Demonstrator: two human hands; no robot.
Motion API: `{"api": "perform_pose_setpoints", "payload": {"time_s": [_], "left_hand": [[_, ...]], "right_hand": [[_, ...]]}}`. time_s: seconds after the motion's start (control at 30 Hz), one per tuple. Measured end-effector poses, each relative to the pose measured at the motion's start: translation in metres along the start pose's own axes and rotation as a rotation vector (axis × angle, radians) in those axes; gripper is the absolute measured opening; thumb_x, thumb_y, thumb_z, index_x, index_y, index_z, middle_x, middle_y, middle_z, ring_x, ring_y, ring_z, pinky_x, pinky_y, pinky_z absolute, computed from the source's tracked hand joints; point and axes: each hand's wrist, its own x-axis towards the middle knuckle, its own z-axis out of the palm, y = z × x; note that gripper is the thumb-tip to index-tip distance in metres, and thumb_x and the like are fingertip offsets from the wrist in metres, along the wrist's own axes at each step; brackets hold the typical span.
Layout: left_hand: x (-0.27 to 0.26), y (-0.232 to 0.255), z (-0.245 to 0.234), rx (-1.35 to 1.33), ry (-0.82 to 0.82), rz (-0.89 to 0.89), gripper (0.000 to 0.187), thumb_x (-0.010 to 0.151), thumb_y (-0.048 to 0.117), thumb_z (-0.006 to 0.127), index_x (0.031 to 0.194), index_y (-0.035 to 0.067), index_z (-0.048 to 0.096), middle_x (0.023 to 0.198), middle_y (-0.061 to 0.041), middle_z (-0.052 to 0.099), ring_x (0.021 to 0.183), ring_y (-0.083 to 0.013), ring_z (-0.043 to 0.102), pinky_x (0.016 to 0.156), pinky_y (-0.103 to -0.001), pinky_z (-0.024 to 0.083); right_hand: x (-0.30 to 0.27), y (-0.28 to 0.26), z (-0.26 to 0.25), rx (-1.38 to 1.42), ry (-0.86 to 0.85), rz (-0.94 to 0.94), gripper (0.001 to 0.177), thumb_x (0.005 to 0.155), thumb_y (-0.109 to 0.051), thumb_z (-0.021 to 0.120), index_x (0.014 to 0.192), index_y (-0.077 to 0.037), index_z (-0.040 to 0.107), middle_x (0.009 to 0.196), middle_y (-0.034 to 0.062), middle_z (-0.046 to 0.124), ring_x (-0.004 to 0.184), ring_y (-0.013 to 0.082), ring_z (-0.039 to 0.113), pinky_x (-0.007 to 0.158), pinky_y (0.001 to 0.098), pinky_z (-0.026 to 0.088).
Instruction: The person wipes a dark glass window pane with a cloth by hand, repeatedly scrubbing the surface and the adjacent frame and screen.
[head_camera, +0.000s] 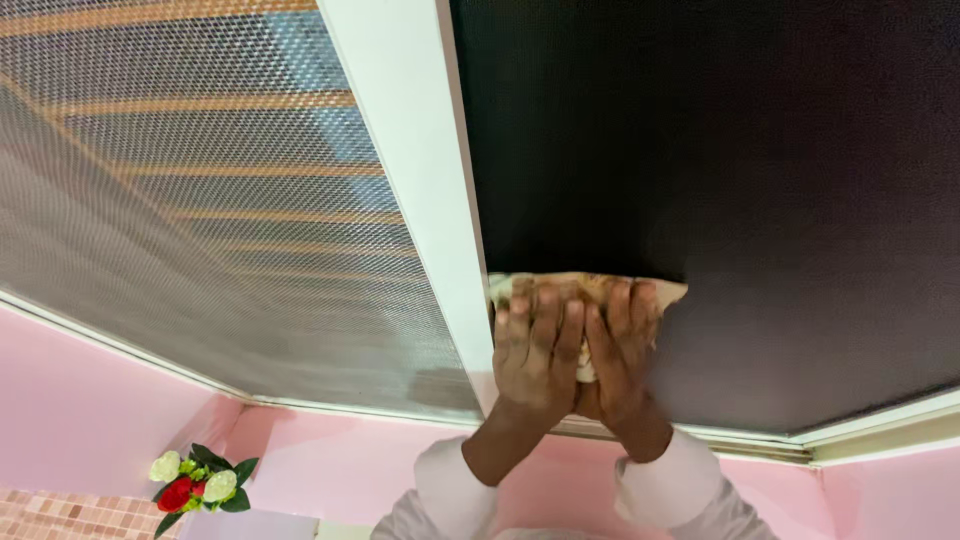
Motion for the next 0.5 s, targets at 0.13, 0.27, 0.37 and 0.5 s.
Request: {"api": "perform_pose_setpoints", "payload": {"time_s": [0.13,0.27,0.37,0.5], "left_hand": [[0.014,-0.007,0.017,-0.230,-0.017,-0.053,0.049,0.108,0.022,0.048,0.151,-0.002,0.047,0.157,-0.026,0.047,0.153,-0.0416,0.035,0.127,-0.056,0.029],[-0.052,-0.011,0.064,-0.081,0.015,-0.122,0.052,0.110,0.026,0.048,0.154,0.000,0.041,0.159,-0.023,0.043,0.151,-0.0440,0.036,0.126,-0.058,0.030],[-0.119,-0.013,0.096,-0.108,-0.001,-0.180,0.060,0.108,0.029,0.049,0.156,-0.002,0.032,0.159,-0.028,0.035,0.149,-0.0511,0.032,0.122,-0.062,0.030],[-0.179,-0.012,0.115,-0.151,-0.137,-0.209,0.063,0.107,0.027,0.057,0.154,-0.003,0.029,0.160,-0.031,0.030,0.149,-0.0532,0.029,0.120,-0.064,0.032]], "right_hand": [[0.018,0.008,0.001,-0.216,-0.035,-0.063,0.049,0.113,-0.021,0.039,0.153,0.007,0.044,0.166,0.0216,0.034,0.160,0.0362,0.016,0.129,0.0511,0.005],[-0.033,0.016,0.016,-0.202,-0.108,-0.039,0.051,0.108,-0.021,0.032,0.151,0.000,0.049,0.165,0.0159,0.033,0.160,0.0343,0.015,0.128,0.0501,0.003],[-0.088,0.021,0.041,-0.121,-0.088,-0.040,0.048,0.108,-0.023,0.032,0.148,-0.004,0.048,0.165,0.0110,0.034,0.161,0.0295,0.018,0.131,0.0466,0.010],[-0.158,0.025,0.059,-0.166,-0.236,0.047,0.049,0.104,-0.017,0.040,0.151,-0.003,0.048,0.165,0.0145,0.034,0.158,0.0343,0.016,0.129,0.0510,0.007]]}}
